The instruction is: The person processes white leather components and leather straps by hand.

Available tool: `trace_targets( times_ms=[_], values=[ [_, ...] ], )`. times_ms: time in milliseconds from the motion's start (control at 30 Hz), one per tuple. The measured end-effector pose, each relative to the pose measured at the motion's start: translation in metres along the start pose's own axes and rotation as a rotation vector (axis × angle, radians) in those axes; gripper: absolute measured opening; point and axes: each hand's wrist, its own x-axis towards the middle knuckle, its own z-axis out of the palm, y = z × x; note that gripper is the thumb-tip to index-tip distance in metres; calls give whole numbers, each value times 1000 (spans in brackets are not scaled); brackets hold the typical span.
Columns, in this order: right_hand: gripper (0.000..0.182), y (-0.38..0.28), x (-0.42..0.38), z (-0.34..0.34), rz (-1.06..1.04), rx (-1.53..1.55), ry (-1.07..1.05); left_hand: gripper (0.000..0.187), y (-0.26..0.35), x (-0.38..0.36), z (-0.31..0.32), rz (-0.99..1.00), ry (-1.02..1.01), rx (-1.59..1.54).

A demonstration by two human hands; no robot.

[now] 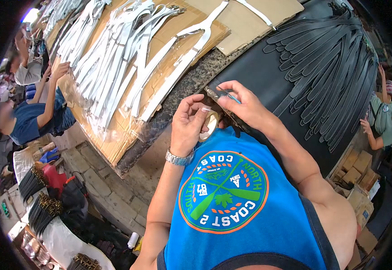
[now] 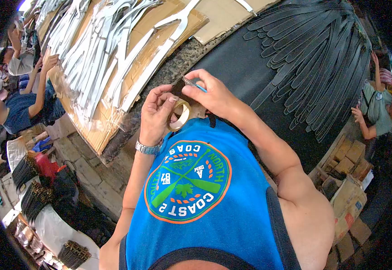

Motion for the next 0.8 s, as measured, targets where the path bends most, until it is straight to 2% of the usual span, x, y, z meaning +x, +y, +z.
trace_targets(
  times_ms=[100,200,300,333,533,633,733,800],
  values=[
    [34,1,-12,-14,184,-159,-2,24,3,0,1,-16,11,44],
    [34,15,-21,-14,77,-195,-68,22,2,1,1,-37,-16,63],
    [29,17,-28,-12,115,-247,-161,19,-1,0,1,-3,-23,28],
    [28,16,-29,-9,65,-326,-146,18,-4,1,1,8,-23,5],
    [29,3,-31,-3,125,-357,-112,17,-2,-2,-1,-45,-37,62],
    [29,10,-31,-5,55,-385,-116,19,4,-2,0,-90,-57,116],
    [28,14,-29,-6,103,-307,-138,21,9,-2,3,-101,-72,122],
    [27,13,-25,-8,185,-150,-181,22,11,-1,3,-107,-88,110]
  ],
)
